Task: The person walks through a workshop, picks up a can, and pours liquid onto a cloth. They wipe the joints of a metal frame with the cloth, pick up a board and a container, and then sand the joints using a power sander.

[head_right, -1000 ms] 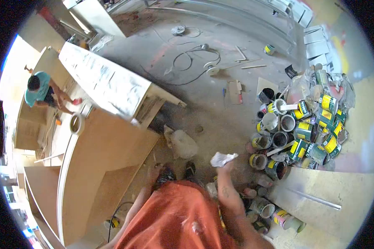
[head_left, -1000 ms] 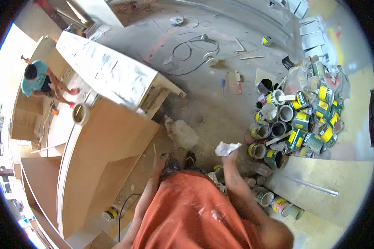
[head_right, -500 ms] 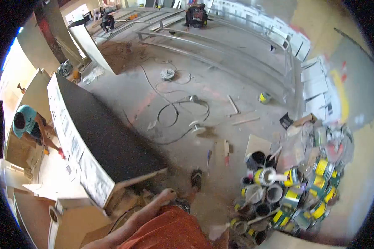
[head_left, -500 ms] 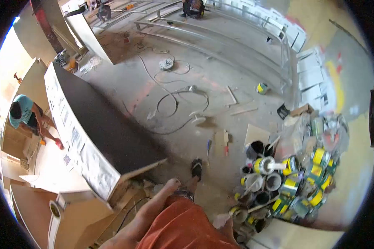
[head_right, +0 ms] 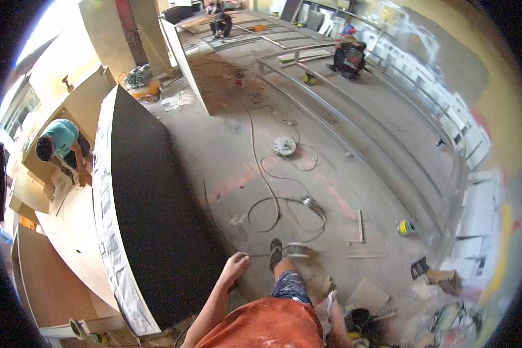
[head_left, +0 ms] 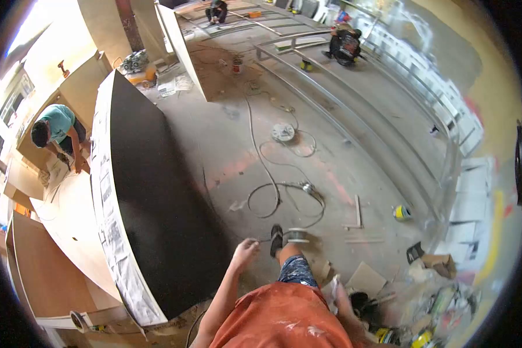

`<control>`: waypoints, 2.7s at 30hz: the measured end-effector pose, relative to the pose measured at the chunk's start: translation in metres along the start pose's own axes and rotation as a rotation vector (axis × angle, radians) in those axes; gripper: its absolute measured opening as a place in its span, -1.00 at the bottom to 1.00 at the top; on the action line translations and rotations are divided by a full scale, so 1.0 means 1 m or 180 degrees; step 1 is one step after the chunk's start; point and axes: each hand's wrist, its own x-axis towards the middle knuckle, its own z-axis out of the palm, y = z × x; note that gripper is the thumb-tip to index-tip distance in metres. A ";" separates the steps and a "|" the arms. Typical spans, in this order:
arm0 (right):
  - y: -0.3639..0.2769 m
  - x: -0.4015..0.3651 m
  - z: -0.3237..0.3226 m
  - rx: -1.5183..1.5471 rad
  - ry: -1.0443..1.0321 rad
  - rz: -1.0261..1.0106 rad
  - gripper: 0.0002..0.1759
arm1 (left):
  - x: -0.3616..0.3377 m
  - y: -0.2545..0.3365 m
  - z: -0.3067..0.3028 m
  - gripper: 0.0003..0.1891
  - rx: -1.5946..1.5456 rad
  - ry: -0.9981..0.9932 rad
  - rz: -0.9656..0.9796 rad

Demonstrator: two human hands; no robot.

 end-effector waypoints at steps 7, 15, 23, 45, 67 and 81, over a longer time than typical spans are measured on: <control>-0.275 0.207 0.189 0.0835 -0.0661 0.0509 -0.50 | 0.226 0.064 -0.055 -0.72 0.0128 0.0706 -0.0257; -0.678 0.073 0.512 -0.0607 -0.3953 -0.0597 -0.44 | 0.373 0.029 -0.124 -0.51 0.1000 0.1566 -0.1371; -0.852 0.167 0.739 -0.4108 -0.2625 -0.2952 -0.12 | 0.648 0.141 -0.235 -0.72 -0.0678 0.2802 -0.1118; -1.302 0.430 1.145 -0.1254 -0.0921 -0.1199 -0.12 | 1.419 0.610 -0.532 -0.67 0.0192 0.1448 -0.0299; -1.491 0.345 1.549 0.0803 0.0896 0.0479 -0.37 | 2.112 1.002 -0.842 -0.71 0.0956 -0.0252 -0.1053; -1.715 0.508 1.700 0.3093 0.1056 -0.0725 -0.52 | 2.307 1.088 -0.648 -0.67 0.3829 -0.2720 -0.0223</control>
